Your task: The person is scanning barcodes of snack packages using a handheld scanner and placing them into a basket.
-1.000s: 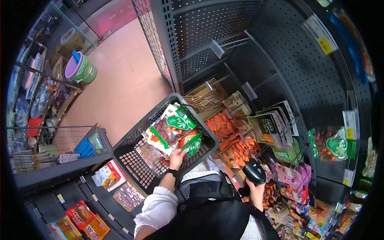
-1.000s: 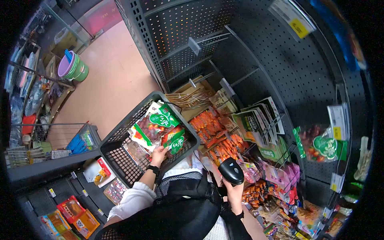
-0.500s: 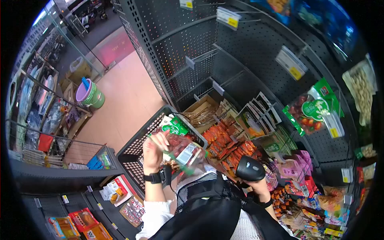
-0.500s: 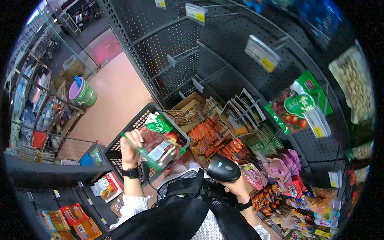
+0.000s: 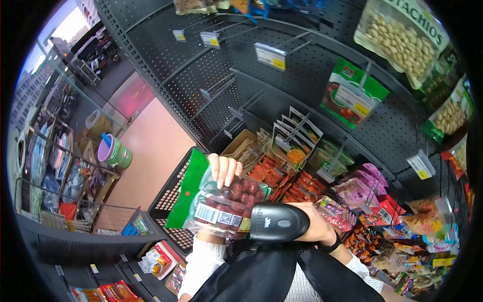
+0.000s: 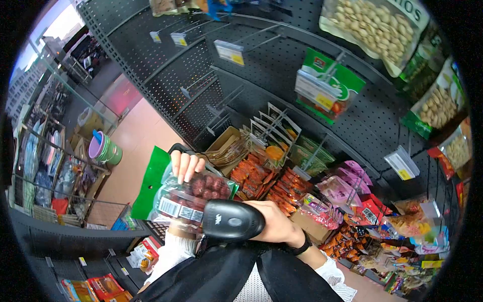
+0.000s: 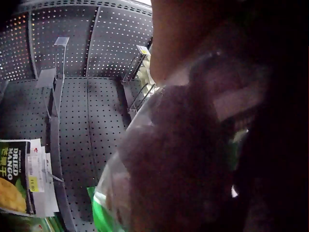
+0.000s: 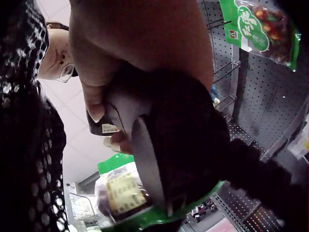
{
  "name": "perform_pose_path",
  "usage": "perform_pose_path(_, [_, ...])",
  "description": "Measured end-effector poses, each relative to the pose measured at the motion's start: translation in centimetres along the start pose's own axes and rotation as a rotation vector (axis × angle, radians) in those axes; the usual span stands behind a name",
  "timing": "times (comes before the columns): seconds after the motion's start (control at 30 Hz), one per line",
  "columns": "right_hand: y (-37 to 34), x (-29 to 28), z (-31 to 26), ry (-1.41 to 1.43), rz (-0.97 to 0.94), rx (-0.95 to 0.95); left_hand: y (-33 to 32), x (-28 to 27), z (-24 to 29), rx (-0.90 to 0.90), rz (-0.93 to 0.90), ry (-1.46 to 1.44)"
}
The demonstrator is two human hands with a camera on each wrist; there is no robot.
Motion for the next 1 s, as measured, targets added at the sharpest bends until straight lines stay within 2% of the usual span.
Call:
perform_pose_path(0.07, [-0.1,0.1,-1.5,-0.039,0.023,-0.109,0.1,0.0,-1.9,-0.067,-0.038,0.085])
perform_pose_path(0.1, [-0.1,0.1,-2.2,-0.066,0.024,-0.102,0.4,0.3,-2.8,-0.134,-0.070,0.111])
perform_pose_path(0.13, [0.0,0.0,-3.2,-0.090,0.041,-0.165,0.3,0.3,-3.7,-0.153,-0.183,0.109])
perform_pose_path(0.2, [-0.5,0.3,-2.7,-0.177,0.002,-0.136,0.0,0.5,-5.1,-0.139,-0.222,0.122])
perform_pose_path(0.27, [-1.8,-0.5,-2.2,-0.199,0.025,-0.111,-0.7,-0.2,-6.2,-0.182,-0.111,0.137])
perform_pose_path(0.33, [-4.2,-2.6,-1.3,-0.142,0.199,-0.110,-1.2,-1.1,-6.7,-0.245,0.180,0.455])
perform_pose_path(0.4, [-8.0,-4.4,2.7,-0.081,0.384,0.069,-1.8,-1.8,-7.1,-0.427,0.454,0.790])
perform_pose_path(0.43, [-10.1,-4.7,5.9,0.102,0.443,0.234,-1.4,-2.0,-7.3,-0.443,0.495,0.882])
perform_pose_path(0.47, [-12.7,-5.0,9.1,0.212,0.570,0.302,-1.6,-2.4,-7.6,-0.551,0.653,0.913])
perform_pose_path(0.53, [-16.2,-6.3,9.5,0.250,0.738,0.333,-1.0,-3.4,-7.8,-0.580,0.668,1.064])
perform_pose_path(0.6, [-19.7,-6.2,11.5,0.428,0.887,0.452,0.9,-4.0,-8.7,-0.543,0.656,1.167])
perform_pose_path(0.63, [-20.7,-6.8,10.9,0.373,0.961,0.408,2.0,-4.3,-9.3,-0.506,0.709,1.167])
perform_pose_path(0.67, [-21.5,-6.8,11.0,0.386,0.987,0.449,2.6,-4.7,-9.6,-0.470,0.757,1.169])
perform_pose_path(0.73, [-22.4,-6.8,11.1,0.394,1.075,0.430,3.5,-6.3,-10.2,-0.428,0.712,1.142])
perform_pose_path(0.77, [-22.8,-6.4,11.8,0.380,1.044,0.509,4.7,-5.8,-10.8,-0.386,0.720,1.131])
perform_pose_path(0.8, [-22.7,-6.9,10.7,0.294,1.119,0.465,5.8,-5.3,-11.2,-0.350,0.724,1.123])
perform_pose_path(0.87, [-21.2,-7.3,8.5,0.240,1.098,0.316,6.3,-6.5,-11.2,-0.303,0.705,1.096])
perform_pose_path(1.0, [-21.1,-5.9,9.7,0.323,1.092,0.347,9.2,-4.3,-12.8,-0.251,0.709,1.028])
Point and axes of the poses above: each hand's wrist, its own y-axis towards the middle knuckle, its own x-axis out of the palm, z = x × y, the point moved 9 cm from there along y, towards the middle knuckle, and after that the axes turned 1 degree about x, right-handed, at the moved point
